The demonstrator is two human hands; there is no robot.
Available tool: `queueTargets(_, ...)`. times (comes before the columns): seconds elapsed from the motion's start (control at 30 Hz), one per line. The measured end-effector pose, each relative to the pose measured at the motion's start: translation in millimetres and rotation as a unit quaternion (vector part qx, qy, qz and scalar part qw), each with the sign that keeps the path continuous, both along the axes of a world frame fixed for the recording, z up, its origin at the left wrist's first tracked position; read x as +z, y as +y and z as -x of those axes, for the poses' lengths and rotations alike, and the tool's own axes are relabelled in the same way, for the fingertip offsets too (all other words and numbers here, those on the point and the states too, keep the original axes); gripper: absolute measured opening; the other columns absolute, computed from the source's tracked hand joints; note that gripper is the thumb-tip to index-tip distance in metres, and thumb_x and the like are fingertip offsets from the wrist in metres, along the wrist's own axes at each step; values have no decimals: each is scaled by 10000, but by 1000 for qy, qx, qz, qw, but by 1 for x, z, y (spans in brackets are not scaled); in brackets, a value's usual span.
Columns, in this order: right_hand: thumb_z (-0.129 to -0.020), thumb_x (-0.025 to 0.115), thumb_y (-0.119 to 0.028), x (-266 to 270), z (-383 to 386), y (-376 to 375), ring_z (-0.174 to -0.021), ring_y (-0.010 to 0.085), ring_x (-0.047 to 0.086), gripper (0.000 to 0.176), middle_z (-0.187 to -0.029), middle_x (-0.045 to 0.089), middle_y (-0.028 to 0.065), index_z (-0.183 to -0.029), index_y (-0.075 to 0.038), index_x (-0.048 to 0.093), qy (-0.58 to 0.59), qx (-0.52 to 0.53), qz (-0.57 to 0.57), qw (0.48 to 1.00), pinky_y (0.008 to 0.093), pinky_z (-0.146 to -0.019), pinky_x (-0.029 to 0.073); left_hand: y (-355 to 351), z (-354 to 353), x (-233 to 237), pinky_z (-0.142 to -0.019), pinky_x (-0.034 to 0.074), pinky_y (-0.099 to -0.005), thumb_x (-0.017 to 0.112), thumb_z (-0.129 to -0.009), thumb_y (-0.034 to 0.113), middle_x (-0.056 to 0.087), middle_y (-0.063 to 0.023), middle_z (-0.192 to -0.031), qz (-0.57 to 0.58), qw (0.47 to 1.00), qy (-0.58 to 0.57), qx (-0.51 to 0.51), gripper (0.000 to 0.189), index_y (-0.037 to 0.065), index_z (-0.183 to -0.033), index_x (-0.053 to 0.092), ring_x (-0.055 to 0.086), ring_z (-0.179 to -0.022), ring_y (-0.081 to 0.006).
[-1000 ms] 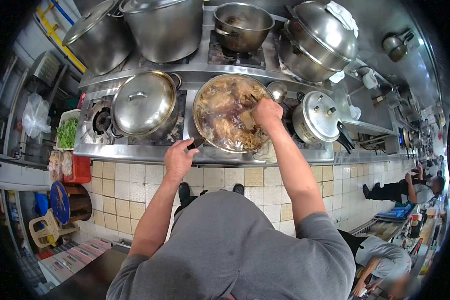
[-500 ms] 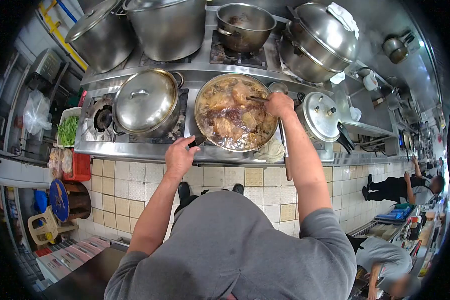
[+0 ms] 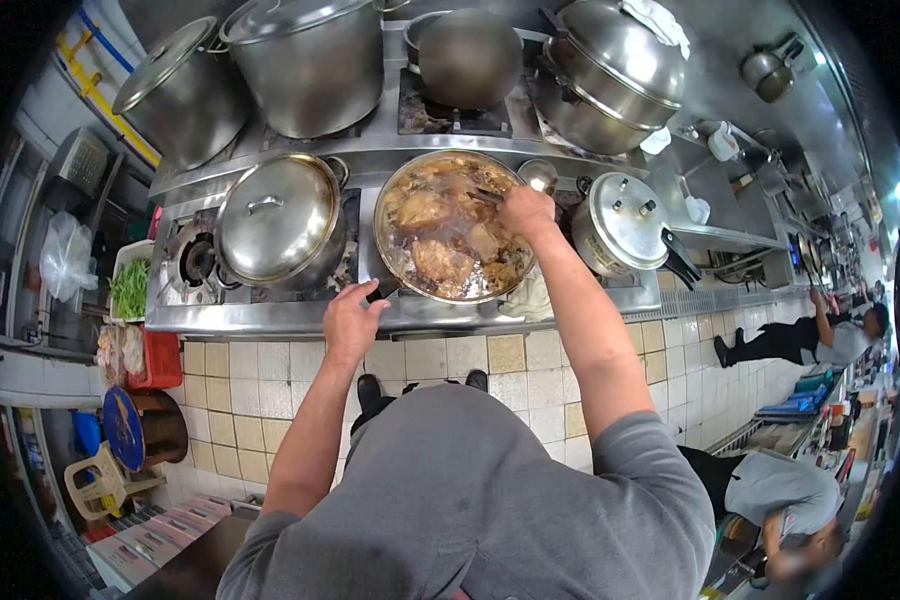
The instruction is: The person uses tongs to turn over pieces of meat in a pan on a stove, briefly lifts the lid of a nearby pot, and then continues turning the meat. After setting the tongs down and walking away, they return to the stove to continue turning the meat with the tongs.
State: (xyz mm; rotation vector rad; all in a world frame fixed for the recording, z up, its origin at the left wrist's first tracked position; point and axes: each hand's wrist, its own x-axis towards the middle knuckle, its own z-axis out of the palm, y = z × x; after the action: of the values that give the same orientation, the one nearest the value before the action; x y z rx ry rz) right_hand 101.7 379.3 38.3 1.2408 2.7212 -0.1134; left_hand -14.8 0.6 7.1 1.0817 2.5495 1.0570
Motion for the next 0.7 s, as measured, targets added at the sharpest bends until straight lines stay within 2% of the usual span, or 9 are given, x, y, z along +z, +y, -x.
queueTargets(0.03, -951, 611, -244, 19, -5, -12, -1132, 340, 755, 339, -1173, 784, 189, -1158, -58, 803, 5, -9, 24, 1000, 434, -968, 597, 0, 0, 0, -984, 563, -415, 865, -834, 282, 749, -104, -1256, 2, 1000, -6, 4, 448, 118, -1242, 780, 706, -1138, -340)
queueTargets(0.17, -960, 632, -296, 40, -38, -50, -1110, 380, 749, 351, -1146, 780, 208, -1181, -76, 793, 51, -88, 10, 995, 462, -957, 593, -2, 5, -8, -980, 562, -410, 867, -834, 283, 749, -104, -1254, -8, 1000, 8, -9, 449, 117, -1242, 782, 708, -1136, -333)
queueTargets(0.3, -987, 675, -384, 18, -116, -104, -1070, 464, 709, 364, -1111, 745, 271, -1240, -136, 759, 324, -210, 11, 922, 534, -913, 559, -6, 13, -1, -950, 564, -417, 869, -834, 289, 754, -92, -1214, -33, 997, -5, -65, 460, 113, -1249, 778, 717, -1096, -332)
queueTargets(0.37, -1008, 681, -339, -36, -177, -127, -1053, 454, 720, 413, -1086, 749, 275, -1291, -41, 721, 456, -236, 2, 858, 503, -898, 554, -10, 21, 1, -940, 567, -422, 871, -831, 293, 754, -94, -1209, -29, 995, 3, -93, 465, 115, -1250, 777, 718, -1090, -335)
queueTargets(0.43, -1022, 662, -256, -72, -235, -178, -883, 323, 742, 339, -954, 756, 223, -1232, 4, 719, 461, -275, -127, 834, 417, -805, 559, -9, 28, 0, -914, 571, -433, 871, -826, 298, 752, -115, -1191, -18, 991, 38, -126, 465, 118, -1245, 780, 716, -1074, -351)
queueTargets(0.5, -1035, 652, -271, -91, -286, -248, -885, 340, 736, 343, -963, 755, 226, -1242, -4, 707, 456, -453, -57, 764, 429, -806, 559, -8, 40, -3, -911, 563, -438, 866, -827, 286, 745, -135, -1160, -17, 984, 16, -176, 465, 114, -1251, 779, 709, -1053, -374)
queueTargets(0.57, -1039, 649, -294, -130, -339, -320, -947, 393, 732, 358, -1004, 751, 249, -1245, -6, 697, 433, -551, -85, 708, 461, -842, 555, -7, 46, -1, -922, 554, -446, 876, -813, 266, 743, -155, -1116, -42, 977, 39, -206, 454, 90, -1222, 785, 700, -1055, -383)
queueTargets(0.63, -1033, 650, -361, -167, -403, -443, -1054, 439, 716, 414, -1089, 749, 270, -1242, -7, 700, 350, -667, -105, 650, 504, -909, 543, 1, 59, -8, -914, 553, -464, 879, -800, 268, 742, -170, -1111, -25, 963, 43, -263, 442, 78, -1188, 783, 693, -1057, -400)
queueTargets(0.7, -1022, 623, -441, -182, -443, -530, -1198, 465, 669, 498, -1259, 719, 263, -1279, -22, 704, 205, -818, 30, 537, 542, -1023, 516, 1, 52, 5, -916, 548, -488, 876, -803, 265, 744, -172, -1125, -1, 960, 83, -266, 433, 72, -1176, 774, 688, -1066, -422)
